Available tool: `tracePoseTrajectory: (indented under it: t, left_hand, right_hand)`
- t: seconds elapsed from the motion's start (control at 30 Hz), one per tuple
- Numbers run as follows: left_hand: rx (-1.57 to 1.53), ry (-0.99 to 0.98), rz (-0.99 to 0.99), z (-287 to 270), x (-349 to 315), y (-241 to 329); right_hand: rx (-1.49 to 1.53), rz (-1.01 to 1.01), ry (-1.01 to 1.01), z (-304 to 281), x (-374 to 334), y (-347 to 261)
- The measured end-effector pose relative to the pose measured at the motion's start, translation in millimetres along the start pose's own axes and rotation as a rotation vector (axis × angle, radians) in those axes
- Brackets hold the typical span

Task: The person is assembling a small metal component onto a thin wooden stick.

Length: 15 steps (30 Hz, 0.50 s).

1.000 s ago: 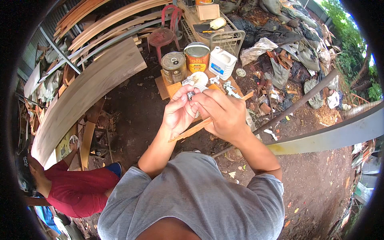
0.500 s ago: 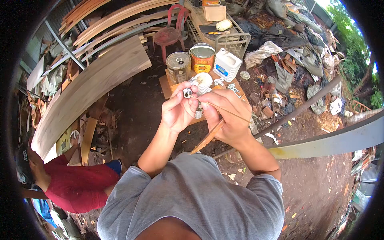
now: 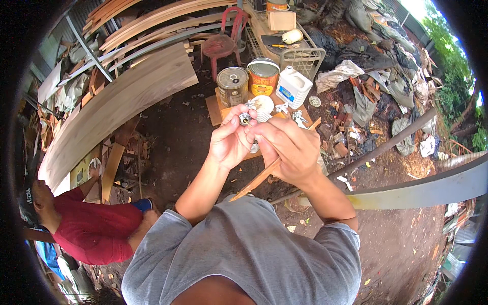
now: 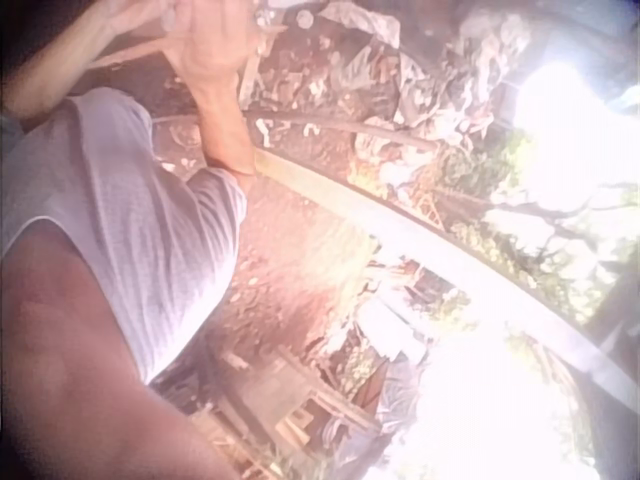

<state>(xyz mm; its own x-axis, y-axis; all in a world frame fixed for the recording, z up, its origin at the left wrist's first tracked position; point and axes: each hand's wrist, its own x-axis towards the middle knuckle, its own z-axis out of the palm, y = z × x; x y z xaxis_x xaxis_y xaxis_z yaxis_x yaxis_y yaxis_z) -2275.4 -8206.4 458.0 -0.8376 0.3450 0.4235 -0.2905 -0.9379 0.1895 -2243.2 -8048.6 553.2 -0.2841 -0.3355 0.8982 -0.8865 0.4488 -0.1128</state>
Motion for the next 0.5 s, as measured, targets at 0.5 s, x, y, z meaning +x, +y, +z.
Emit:
tracePoseTrajectory:
  t: [0.5]
  left_hand:
    - [0.208,0.05,0.052,0.2,-5.3,4.2]
  right_hand:
    - [0.062,0.079,-0.217,2.1,11.9,10.0]
